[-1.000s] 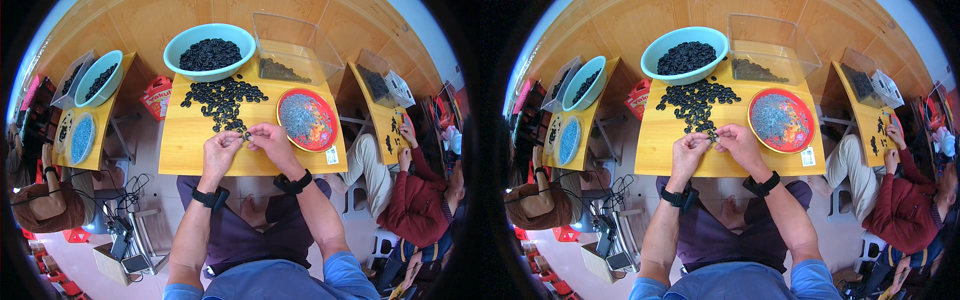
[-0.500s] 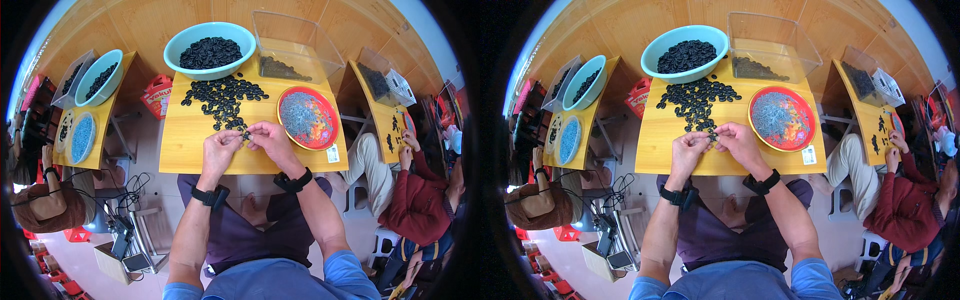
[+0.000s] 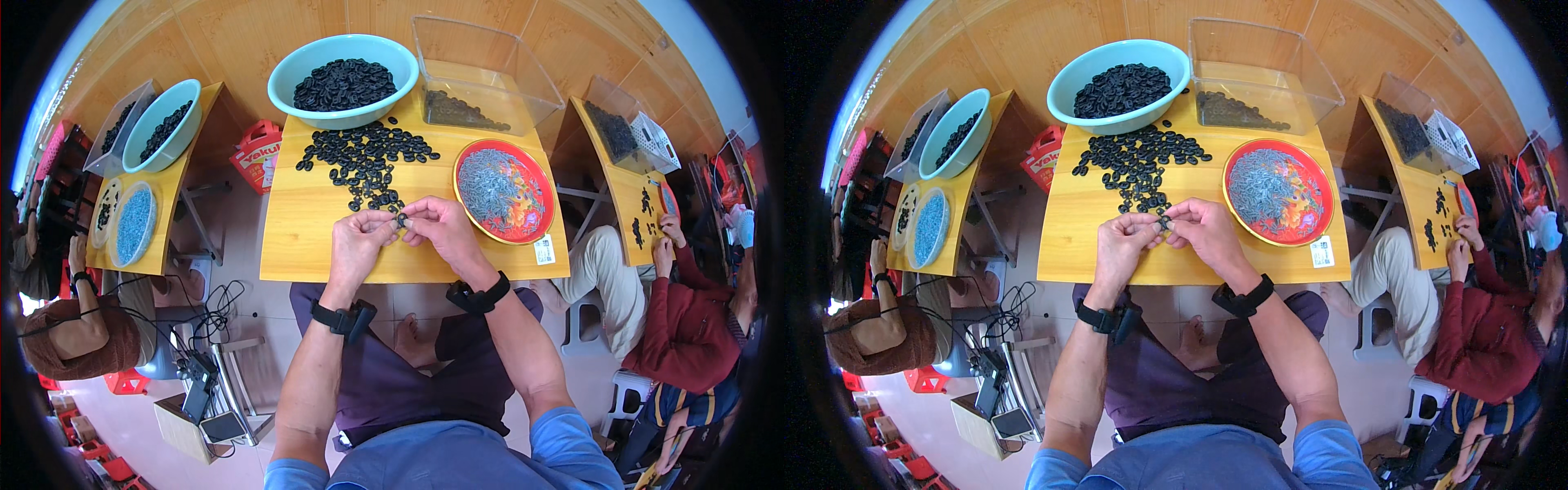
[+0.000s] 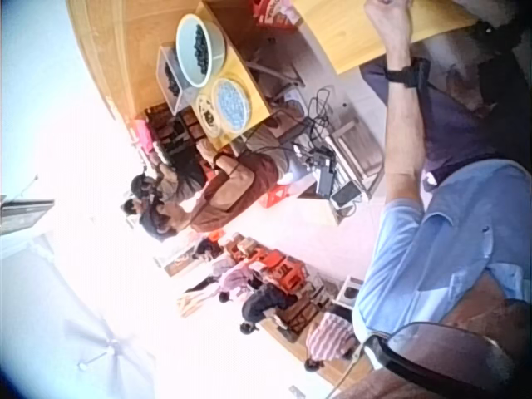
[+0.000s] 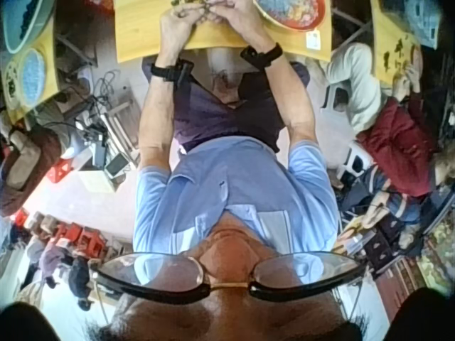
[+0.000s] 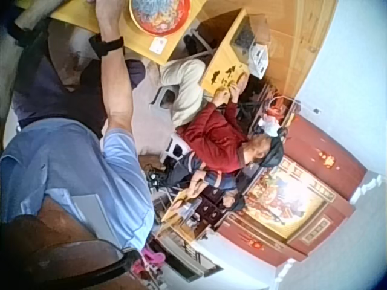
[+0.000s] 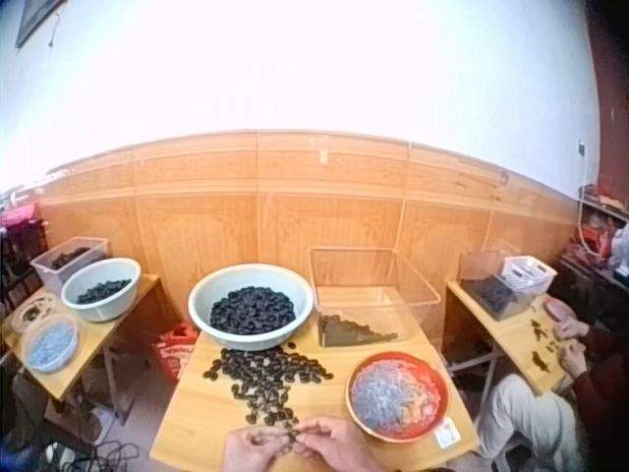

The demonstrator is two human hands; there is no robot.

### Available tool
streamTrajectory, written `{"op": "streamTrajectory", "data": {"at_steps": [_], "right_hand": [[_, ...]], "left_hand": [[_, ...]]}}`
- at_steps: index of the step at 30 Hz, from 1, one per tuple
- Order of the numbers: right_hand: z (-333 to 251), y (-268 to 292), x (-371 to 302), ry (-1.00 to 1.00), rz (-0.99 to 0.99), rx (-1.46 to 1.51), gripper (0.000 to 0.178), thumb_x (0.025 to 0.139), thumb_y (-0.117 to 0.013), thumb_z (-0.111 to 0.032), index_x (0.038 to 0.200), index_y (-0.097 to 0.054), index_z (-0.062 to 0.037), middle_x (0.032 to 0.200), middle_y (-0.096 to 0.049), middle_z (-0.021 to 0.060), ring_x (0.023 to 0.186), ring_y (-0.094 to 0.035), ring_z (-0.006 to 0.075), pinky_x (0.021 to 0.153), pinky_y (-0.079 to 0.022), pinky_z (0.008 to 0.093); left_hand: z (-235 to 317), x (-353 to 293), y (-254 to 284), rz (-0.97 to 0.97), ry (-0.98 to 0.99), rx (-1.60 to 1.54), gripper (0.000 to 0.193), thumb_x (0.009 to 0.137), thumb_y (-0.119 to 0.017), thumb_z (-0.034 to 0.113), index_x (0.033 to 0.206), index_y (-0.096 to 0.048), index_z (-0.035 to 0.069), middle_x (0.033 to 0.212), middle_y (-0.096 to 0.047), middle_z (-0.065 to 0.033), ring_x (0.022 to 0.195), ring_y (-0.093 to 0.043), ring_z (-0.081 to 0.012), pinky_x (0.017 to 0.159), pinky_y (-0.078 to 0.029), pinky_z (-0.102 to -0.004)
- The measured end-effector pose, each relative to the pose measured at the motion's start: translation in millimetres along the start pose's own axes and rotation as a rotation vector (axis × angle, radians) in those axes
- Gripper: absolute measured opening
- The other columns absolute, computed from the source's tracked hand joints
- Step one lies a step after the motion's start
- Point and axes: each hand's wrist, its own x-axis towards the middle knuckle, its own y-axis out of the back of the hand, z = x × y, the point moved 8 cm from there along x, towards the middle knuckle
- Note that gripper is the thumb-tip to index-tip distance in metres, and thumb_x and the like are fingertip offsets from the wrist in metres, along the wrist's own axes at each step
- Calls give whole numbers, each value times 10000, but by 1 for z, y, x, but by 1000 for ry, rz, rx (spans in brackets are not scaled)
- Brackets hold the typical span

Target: Sorting and inspecting small black plastic components on a table.

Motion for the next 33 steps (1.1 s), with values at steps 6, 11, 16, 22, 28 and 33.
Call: {"op": "streamTrajectory", "data": {"at_steps": [6, 11, 16, 22, 28, 33], "right_hand": [[2, 0, 2, 15, 6, 5, 144, 908, -621, -9, 1027, -662, 60, 813, -706, 100, 665, -682, 131, 626, -561, 255], [2, -2, 4, 61, 11, -50, 172, 902, -626, -8, 1054, -667, 59, 814, -707, 99, 661, -680, 128, 623, -557, 253], [-3, -5, 4, 69, 1, -47, 199, 902, -620, -21, 1083, -664, 50, 799, -698, 85, 660, -661, 115, 599, -537, 247], [-13, 3, -1, -30, -88, -209, 254, 892, -640, -67, 1130, -630, 21, 751, -672, 42, 623, -617, 83, 539, -475, 225], [-11, 3, -4, -66, -90, -285, 271, 860, -645, -61, 1119, -627, 18, 728, -669, 35, 597, -605, 76, 524, -459, 224], [-6, 4, -2, -66, -85, -242, 288, 827, -641, -44, 1104, -622, 34, 731, -679, 57, 587, -609, 88, 531, -479, 244]], "left_hand": [[1, 0, 0, 35, 13, -29, 118, 890, -724, 16, 970, -697, -65, 786, -710, -70, 679, -648, -86, 635, -523, -211], [1, 0, -1, 25, 2, -30, 121, 890, -724, 15, 975, -693, -65, 791, -712, -72, 682, -644, -84, 635, -517, -213], [-1, -3, -1, 16, -87, -7, 135, 892, -719, 12, 1015, -693, -38, 794, -701, -35, 674, -626, -73, 648, -514, -212], [12, -15, -19, -99, -250, 341, 311, 810, -778, 25, 1107, -688, 36, 760, -647, -3, 662, -572, -52, 632, -502, -229], [23, -21, -26, -75, -276, 573, 320, 762, -815, 50, 1056, -689, 53, 698, -606, -46, 612, -567, -123, 608, -507, -280], [22, -18, -24, -30, -262, 612, 278, 751, -825, 70, 975, -668, 20, 652, -579, -66, 579, -559, -154, 592, -502, -302]]}}
